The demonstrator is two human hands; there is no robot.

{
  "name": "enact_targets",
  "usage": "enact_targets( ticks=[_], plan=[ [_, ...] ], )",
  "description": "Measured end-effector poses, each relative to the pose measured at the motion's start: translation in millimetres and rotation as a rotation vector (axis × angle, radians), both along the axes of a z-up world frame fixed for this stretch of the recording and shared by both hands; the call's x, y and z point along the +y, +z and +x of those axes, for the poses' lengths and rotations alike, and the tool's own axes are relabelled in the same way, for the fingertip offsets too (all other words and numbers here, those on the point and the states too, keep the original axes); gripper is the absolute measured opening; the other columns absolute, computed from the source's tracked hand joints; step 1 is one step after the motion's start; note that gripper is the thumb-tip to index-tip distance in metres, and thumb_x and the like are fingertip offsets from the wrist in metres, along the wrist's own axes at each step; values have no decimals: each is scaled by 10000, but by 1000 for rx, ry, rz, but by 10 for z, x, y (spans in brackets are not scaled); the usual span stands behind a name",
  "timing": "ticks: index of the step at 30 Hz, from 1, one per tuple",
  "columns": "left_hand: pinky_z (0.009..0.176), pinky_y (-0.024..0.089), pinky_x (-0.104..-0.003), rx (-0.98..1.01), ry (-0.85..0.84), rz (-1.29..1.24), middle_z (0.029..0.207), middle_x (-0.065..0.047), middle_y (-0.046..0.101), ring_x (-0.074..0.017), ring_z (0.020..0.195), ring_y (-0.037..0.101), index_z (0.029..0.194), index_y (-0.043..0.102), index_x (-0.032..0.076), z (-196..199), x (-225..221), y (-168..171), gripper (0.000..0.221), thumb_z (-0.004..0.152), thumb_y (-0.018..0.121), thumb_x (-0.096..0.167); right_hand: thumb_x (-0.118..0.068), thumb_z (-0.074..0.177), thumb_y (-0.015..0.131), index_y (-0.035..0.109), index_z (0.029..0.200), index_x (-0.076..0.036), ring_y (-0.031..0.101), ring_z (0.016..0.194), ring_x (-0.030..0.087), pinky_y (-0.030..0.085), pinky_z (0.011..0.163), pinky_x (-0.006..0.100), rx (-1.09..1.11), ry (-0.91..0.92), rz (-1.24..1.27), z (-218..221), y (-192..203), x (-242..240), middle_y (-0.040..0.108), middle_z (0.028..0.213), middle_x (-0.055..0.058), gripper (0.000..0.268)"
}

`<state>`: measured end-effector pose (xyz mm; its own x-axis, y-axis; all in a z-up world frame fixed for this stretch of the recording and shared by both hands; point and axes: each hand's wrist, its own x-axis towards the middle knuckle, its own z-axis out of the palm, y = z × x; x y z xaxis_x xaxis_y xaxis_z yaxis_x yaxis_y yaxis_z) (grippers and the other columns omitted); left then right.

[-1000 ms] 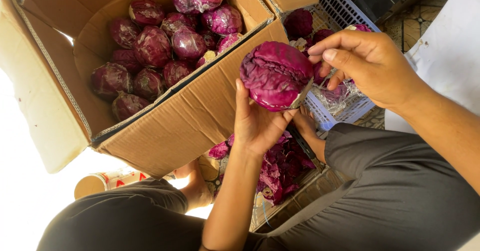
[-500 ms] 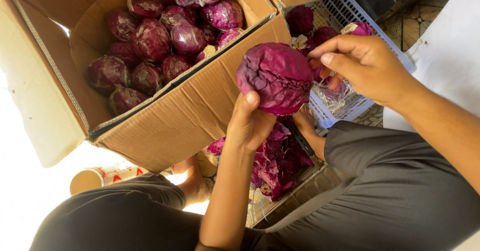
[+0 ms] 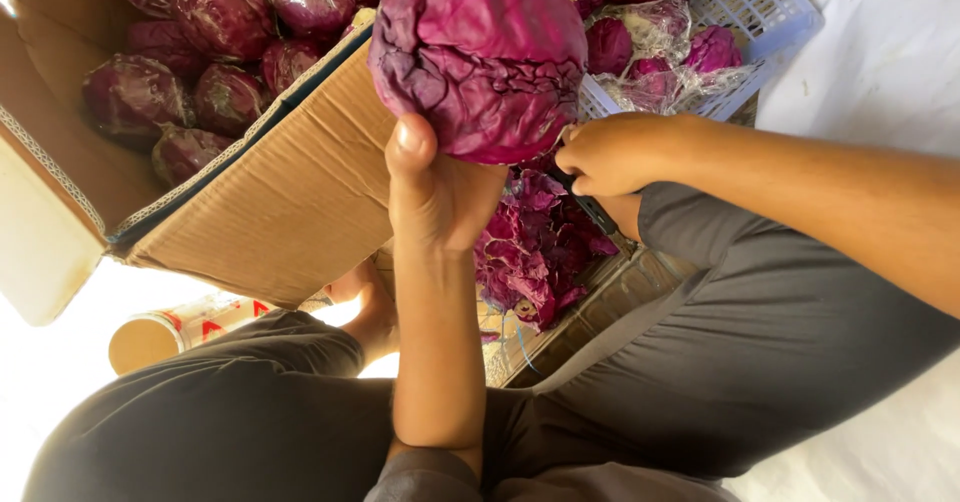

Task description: The person removes the outer leaves and plastic wrap from heads of red cabbage using a knife and their hands.

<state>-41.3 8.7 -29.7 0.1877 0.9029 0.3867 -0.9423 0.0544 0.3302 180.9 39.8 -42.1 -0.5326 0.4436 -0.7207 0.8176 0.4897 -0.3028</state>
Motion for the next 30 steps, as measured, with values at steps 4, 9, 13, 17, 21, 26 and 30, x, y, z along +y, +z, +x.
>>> enact_targets(
  ticks=[4, 9, 13, 17, 21, 26, 30],
  plan=[
    [1228, 341, -708, 15, 21, 19, 1556, -229, 480, -418, 1459, 456, 1616, 293, 48, -34, -6, 28, 736, 1027, 585, 379, -337, 943, 559, 671, 1079, -25, 693, 811, 371, 519, 608, 449, -31, -67, -12, -89, -12, -58, 654, 940, 214, 358],
    [1245, 356, -665, 79, 124, 31, 1543, -252, 495, -390, 1461, 466, 1615, 304, 19, -33, 8, 158, 873, 960, 729, 409, -321, 946, 558, 664, 1086, -25, 693, 789, 351, 510, 587, 425, -77, -172, -33, -130, -206, -20, 656, 927, 201, 344],
    [1190, 446, -626, 96, 171, 19, 1459, -241, 568, -357, 1382, 552, 1584, 371, -2, -13, 14, 288, 853, 917, 776, 340, -308, 948, 558, 658, 1091, -25, 693, 771, 334, 502, 570, 405, -104, -243, -41, -146, -408, 72, 658, 916, 191, 332],
    [1127, 462, -605, 98, 231, -68, 1394, -261, 565, -367, 1320, 559, 1562, 361, -53, 70, -34, 246, 902, 840, 803, 257, -295, 951, 557, 652, 1096, -25, 693, 754, 318, 494, 554, 386, -129, -296, -51, -292, -386, 93, 660, 905, 182, 321],
    [1153, 487, -425, 279, 347, -62, 1319, -96, 624, -196, 1276, 592, 1518, 436, 62, 3, -101, 361, 981, 705, 958, 235, -282, 953, 556, 646, 1101, -25, 693, 736, 301, 487, 538, 367, -162, -354, -63, -324, -393, -27, 662, 895, 172, 310],
    [1262, 513, -466, 646, 406, 40, 1536, -159, 396, -290, 1406, 517, 1558, 306, 158, -195, -172, 551, 1037, 735, 897, 378, -265, 956, 556, 638, 1108, -25, 693, 714, 281, 477, 517, 343, -202, -443, -73, 98, -566, -652, 665, 881, 159, 296],
    [1375, 383, -395, 911, 606, 118, 1660, -84, 288, -234, 1572, 378, 1605, 248, 148, -208, -239, 584, 1148, 707, 886, 473, -253, 958, 555, 632, 1113, -25, 693, 696, 264, 469, 500, 323, -230, -520, -82, 255, -582, -915, 666, 871, 149, 286]
  ],
)
